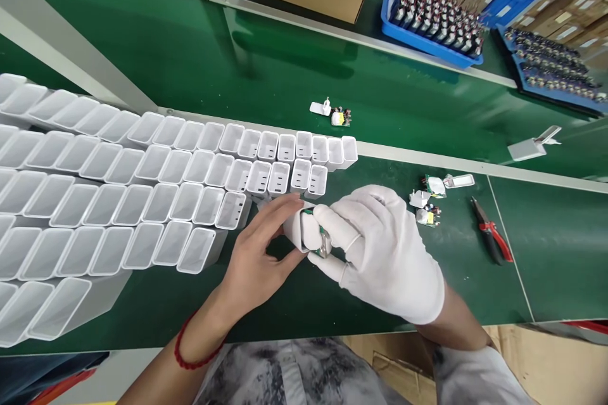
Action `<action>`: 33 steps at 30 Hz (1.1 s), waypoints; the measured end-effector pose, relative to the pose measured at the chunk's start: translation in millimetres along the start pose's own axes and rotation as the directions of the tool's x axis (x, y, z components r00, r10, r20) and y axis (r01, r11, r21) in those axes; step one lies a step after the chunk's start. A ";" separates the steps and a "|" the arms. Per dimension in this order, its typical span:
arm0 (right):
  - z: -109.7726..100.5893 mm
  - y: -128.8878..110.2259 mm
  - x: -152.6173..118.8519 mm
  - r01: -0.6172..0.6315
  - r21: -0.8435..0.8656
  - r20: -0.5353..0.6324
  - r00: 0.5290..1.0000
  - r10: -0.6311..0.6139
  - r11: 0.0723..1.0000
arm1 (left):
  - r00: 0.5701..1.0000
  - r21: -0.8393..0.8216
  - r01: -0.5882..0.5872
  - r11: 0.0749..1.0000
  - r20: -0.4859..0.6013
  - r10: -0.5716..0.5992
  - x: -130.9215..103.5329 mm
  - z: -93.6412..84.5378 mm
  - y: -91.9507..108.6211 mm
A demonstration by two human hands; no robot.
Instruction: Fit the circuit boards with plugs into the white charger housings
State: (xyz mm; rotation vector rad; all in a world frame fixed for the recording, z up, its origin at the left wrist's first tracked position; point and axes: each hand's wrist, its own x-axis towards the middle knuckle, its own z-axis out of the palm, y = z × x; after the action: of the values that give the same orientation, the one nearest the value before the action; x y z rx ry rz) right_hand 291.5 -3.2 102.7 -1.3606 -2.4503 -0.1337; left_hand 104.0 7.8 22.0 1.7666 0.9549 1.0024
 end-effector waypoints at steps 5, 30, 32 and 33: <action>2.8 -6.3 0.7 0.009 -0.060 0.022 1.000 -0.008 0.998 | 1.000 0.137 -0.003 0.991 -0.020 0.005 0.5 1.7 5.8; 53.0 -27.6 -22.8 -0.414 0.878 0.476 0.716 0.510 -0.238 | 0.980 0.026 -0.063 0.998 -0.186 0.067 -3.4 30.1 8.4; 55.2 -30.6 -24.2 -0.398 0.889 0.454 0.702 0.549 -0.225 | 0.974 0.061 -0.087 0.994 -0.203 0.098 -3.0 30.7 13.1; 57.2 -32.3 -24.7 -0.383 0.896 0.441 0.701 0.561 -0.225 | 0.971 0.072 -0.100 0.992 -0.210 0.113 -2.8 30.9 14.9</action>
State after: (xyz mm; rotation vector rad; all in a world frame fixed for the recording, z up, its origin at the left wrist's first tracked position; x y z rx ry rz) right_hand 262.6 -26.8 43.3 -1.2242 -0.8982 1.4290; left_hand 133.7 -9.0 25.8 1.8017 1.0407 1.2644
